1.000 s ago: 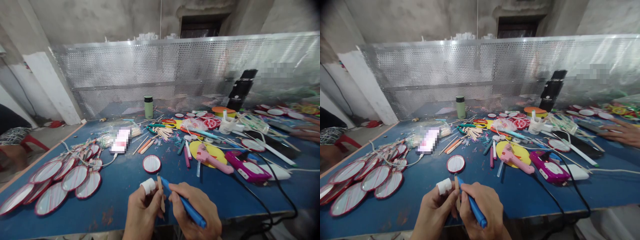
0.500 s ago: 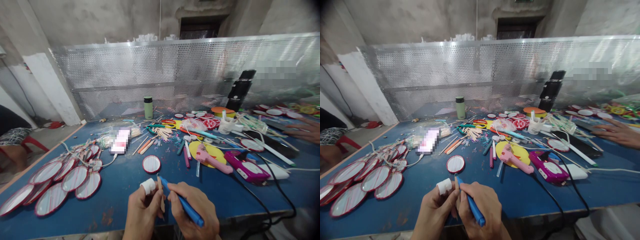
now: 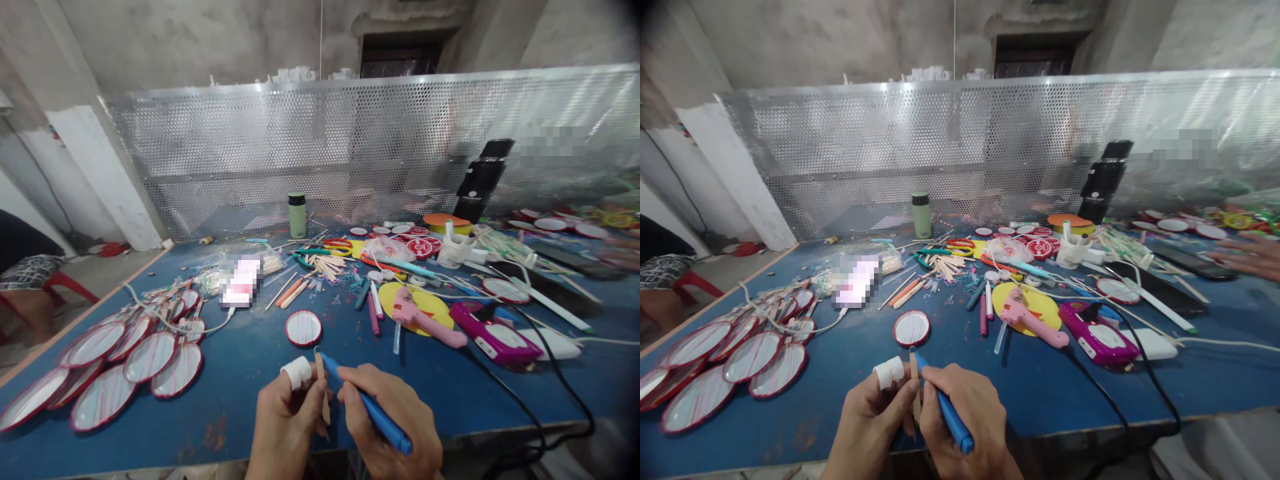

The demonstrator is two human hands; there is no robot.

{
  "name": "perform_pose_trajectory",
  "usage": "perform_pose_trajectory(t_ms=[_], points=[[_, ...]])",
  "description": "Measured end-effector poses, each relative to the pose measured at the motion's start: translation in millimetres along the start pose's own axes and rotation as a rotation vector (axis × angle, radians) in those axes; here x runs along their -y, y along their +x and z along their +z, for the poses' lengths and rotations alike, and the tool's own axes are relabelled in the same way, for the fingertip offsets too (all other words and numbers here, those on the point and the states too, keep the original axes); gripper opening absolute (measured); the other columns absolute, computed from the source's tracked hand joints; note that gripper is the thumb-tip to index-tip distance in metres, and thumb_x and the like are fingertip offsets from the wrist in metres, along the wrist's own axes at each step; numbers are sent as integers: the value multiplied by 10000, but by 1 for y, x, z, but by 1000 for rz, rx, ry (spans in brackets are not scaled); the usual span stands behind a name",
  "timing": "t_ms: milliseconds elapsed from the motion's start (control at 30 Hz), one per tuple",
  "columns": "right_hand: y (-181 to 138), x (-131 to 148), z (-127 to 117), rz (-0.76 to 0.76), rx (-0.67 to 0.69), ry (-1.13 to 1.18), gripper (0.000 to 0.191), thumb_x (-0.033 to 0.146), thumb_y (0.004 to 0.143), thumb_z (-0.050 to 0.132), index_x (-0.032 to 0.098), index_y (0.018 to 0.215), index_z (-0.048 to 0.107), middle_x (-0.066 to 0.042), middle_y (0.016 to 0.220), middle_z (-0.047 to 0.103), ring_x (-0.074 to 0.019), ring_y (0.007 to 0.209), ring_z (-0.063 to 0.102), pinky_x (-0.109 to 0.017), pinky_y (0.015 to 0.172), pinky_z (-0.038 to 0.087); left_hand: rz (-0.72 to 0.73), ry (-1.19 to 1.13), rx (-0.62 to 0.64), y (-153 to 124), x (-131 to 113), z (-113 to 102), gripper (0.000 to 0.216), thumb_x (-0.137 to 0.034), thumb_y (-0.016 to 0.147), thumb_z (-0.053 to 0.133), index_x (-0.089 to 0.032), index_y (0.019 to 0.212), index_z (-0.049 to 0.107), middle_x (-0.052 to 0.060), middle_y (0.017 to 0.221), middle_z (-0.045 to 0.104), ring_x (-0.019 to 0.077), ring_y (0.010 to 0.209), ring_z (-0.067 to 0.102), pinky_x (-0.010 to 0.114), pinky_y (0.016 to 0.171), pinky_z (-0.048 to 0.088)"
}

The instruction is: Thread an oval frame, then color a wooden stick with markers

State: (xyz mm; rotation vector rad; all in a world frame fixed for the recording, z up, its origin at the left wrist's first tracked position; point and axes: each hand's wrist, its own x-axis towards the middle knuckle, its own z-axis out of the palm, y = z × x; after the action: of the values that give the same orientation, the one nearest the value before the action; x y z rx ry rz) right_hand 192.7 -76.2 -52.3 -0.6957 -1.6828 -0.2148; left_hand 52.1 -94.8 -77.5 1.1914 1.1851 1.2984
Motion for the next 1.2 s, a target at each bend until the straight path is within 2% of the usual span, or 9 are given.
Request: perform_pose_trajectory(t_ms=[267, 467, 700, 967, 1200], points=[[-1, -1, -1, 7, -10, -34, 119, 130, 868, 604, 184, 936, 685, 1, 685, 746, -142, 625, 727, -232, 648, 560, 5, 3, -16, 0, 0, 0, 367, -474, 853, 654, -116, 901, 713, 0, 621, 599, 108, 495, 526, 203, 489, 450], [0, 1, -2, 13, -14, -15, 142, 111, 849, 600, 190, 932, 685, 6, 667, 736, -141, 598, 715, -230, 630, 563, -9, 10, -18, 0, -1, 0, 357, -452, 860, 653, -113, 954, 714, 2, 618, 599, 115, 503, 529, 213, 502, 454], [-1, -1, -2, -3, 51, 5, 132, 118, 867, 583, 179, 932, 681, -2, 703, 746, -131, 626, 720, -222, 641, 549, -5, 4, -6, 0, -1, 0, 353, -455, 864, 645, -116, 938, 711, -3, 621, 591, 116, 512, 524, 214, 506, 453], [2, 0, -2, 12, 9, 7, 146, 108, 846, 596, 189, 933, 681, 10, 664, 736, -139, 598, 713, -230, 639, 558, 3, -9, -11, 0, -2, 0, 350, -463, 853, 657, -122, 905, 719, 0, 606, 592, 115, 501, 524, 210, 500, 441], [0, 0, -2, -1, 37, 21, 126, 111, 865, 593, 177, 933, 676, 0, 708, 748, -131, 646, 721, -229, 668, 547, 1, 8, -13, -1, -1, -1, 329, -434, 866, 648, -116, 914, 714, 1, 610, 597, 117, 509, 532, 213, 509, 451]])
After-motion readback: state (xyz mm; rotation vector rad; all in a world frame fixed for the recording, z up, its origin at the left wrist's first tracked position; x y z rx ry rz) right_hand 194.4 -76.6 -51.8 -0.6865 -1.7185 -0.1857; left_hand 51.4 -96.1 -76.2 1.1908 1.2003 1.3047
